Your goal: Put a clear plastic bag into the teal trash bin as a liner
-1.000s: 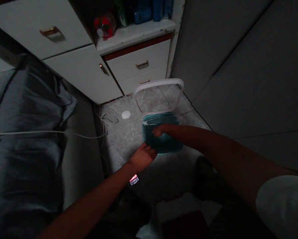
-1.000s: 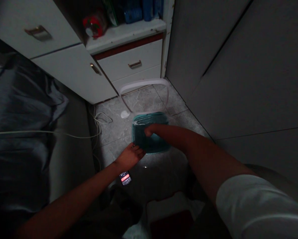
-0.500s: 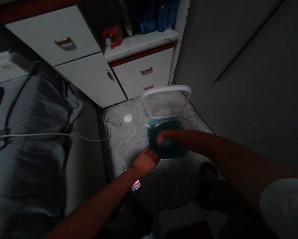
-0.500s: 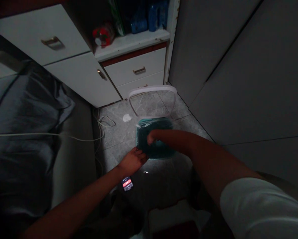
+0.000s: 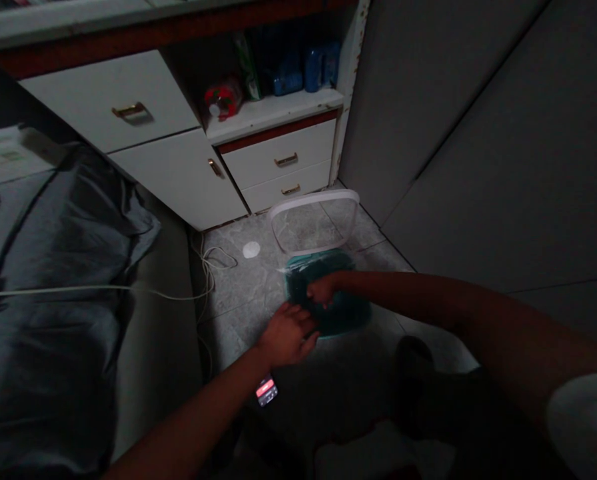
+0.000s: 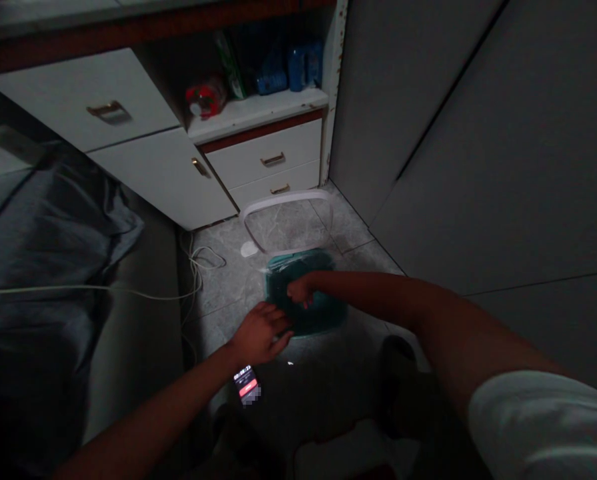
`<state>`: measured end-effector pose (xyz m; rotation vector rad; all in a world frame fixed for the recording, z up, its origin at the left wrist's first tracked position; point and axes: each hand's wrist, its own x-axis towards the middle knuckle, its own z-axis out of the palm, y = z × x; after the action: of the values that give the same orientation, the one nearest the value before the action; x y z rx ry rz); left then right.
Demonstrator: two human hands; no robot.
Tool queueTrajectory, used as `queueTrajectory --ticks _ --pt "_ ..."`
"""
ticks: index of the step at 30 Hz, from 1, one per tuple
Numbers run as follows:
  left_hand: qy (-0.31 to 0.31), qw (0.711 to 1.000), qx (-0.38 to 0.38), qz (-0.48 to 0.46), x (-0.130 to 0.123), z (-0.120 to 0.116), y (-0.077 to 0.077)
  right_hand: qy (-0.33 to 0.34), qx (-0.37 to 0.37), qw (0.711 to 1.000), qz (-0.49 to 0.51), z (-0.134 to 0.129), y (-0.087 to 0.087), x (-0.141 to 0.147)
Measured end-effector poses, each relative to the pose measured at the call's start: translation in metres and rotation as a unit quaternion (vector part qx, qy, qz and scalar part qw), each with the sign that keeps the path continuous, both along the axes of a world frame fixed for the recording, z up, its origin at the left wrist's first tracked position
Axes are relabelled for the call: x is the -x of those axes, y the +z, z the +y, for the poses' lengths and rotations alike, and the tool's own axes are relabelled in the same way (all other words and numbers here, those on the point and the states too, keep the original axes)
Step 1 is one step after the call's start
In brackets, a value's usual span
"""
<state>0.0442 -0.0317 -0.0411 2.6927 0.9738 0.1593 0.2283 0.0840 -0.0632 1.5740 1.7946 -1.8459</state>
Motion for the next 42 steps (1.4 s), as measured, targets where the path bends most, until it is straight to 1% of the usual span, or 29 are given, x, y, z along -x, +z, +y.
queueTrajectory --ticks 1,2,3,4,5,6,7,8,9,10,11,12,13,15,16,17,20,24,29,32,34,35,37,39,42 --pt "0.056 0.997 0.008 -0.045 0.005 0.008 0.002 0.059 0.034 0.998 0.003 -0.001 0.008 -0.012" --pt "0.115 0.989 0.012 -0.089 0.01 0.018 0.003 0.105 0.051 0.993 0.017 -0.001 0.017 -0.026" --pt "0.174 0.976 0.011 -0.129 0.017 0.03 0.001 0.126 0.045 0.99 0.038 0.001 0.025 -0.042" --pt "0.224 0.961 0.009 -0.163 0.024 0.043 -0.004 0.128 0.014 0.99 0.064 0.005 0.034 -0.06" --pt "0.264 0.945 0.004 -0.191 0.031 0.057 -0.01 0.109 -0.032 0.991 0.078 0.009 0.041 -0.078" --pt "0.299 0.93 0.004 -0.215 0.038 0.071 -0.018 0.065 -0.092 0.991 0.073 0.014 0.046 -0.094" --pt "0.328 0.914 0.014 -0.237 0.045 0.085 -0.027 0.005 -0.164 0.985 0.056 0.02 0.048 -0.109" --pt "0.353 0.899 0.041 -0.257 0.051 0.098 -0.036 -0.062 -0.229 0.971 0.026 0.024 0.049 -0.122" --pt "0.371 0.883 0.083 -0.275 0.057 0.109 -0.044 -0.121 -0.274 0.954 -0.003 0.028 0.048 -0.132" --pt "0.378 0.869 0.132 -0.29 0.061 0.118 -0.051 -0.166 -0.289 0.942 -0.026 0.03 0.045 -0.14" --pt "0.375 0.859 0.179 -0.301 0.064 0.125 -0.056 -0.194 -0.268 0.943 -0.041 0.031 0.041 -0.145" --pt "0.364 0.852 0.218 -0.307 0.067 0.13 -0.06 -0.21 -0.217 0.952 -0.046 0.031 0.036 -0.149" --pt "0.349 0.849 0.247 -0.309 0.069 0.133 -0.062 -0.216 -0.149 0.964 -0.042 0.031 0.03 -0.152" --pt "0.325 0.85 0.282 -0.304 0.071 0.135 -0.063 -0.219 -0.029 0.975 -0.012 0.03 0.021 -0.158" --pt "0.319 0.85 0.293 -0.3 0.072 0.135 -0.063 -0.219 0.004 0.976 0.007 0.029 0.016 -0.16" --pt "0.317 0.849 0.301 -0.297 0.073 0.135 -0.062 -0.221 0.017 0.975 0.024 0.029 0.013 -0.163" --pt "0.32 0.842 0.301 -0.312 0.074 0.134 -0.064 -0.233 -0.003 0.972 0.04 0.029 0.004 -0.169" --pt "0.359 0.816 0.276 -0.358 0.072 0.133 -0.075 -0.237 -0.049 0.969 0.045 0.028 -0.005 -0.169" --pt "0.401 0.785 0.261 -0.394 0.065 0.134 -0.092 -0.216 -0.184 0.959 -0.022 0.027 -0.015 -0.161" --pt "0.425 0.766 0.257 -0.408 0.059 0.137 -0.097 -0.188 -0.267 0.943 -0.054 0.031 -0.023 -0.159" --pt "0.444 0.751 0.264 -0.411 0.055 0.139 -0.098 -0.171 -0.297 0.936 -0.076 0.034 -0.027 -0.156" --pt "0.451 0.745 0.27 -0.41 0.053 0.14 -0.099 -0.17 -0.295 0.936 -0.086 0.035 -0.029 -0.154" --pt "0.463 0.736 0.28 -0.407 0.051 0.142 -0.1 -0.189 -0.259 0.942 -0.1 0.037 -0.032 -0.149" --pt "0.469 0.731 0.288 -0.403 0.049 0.143 -0.102 -0.222 -0.197 0.95 -0.093 0.036 -0.033 -0.144" --pt "0.477 0.724 0.303 -0.395 0.047 0.144 -0.104 -0.261 -0.095 0.959 -0.049 0.033 -0.033 -0.142"
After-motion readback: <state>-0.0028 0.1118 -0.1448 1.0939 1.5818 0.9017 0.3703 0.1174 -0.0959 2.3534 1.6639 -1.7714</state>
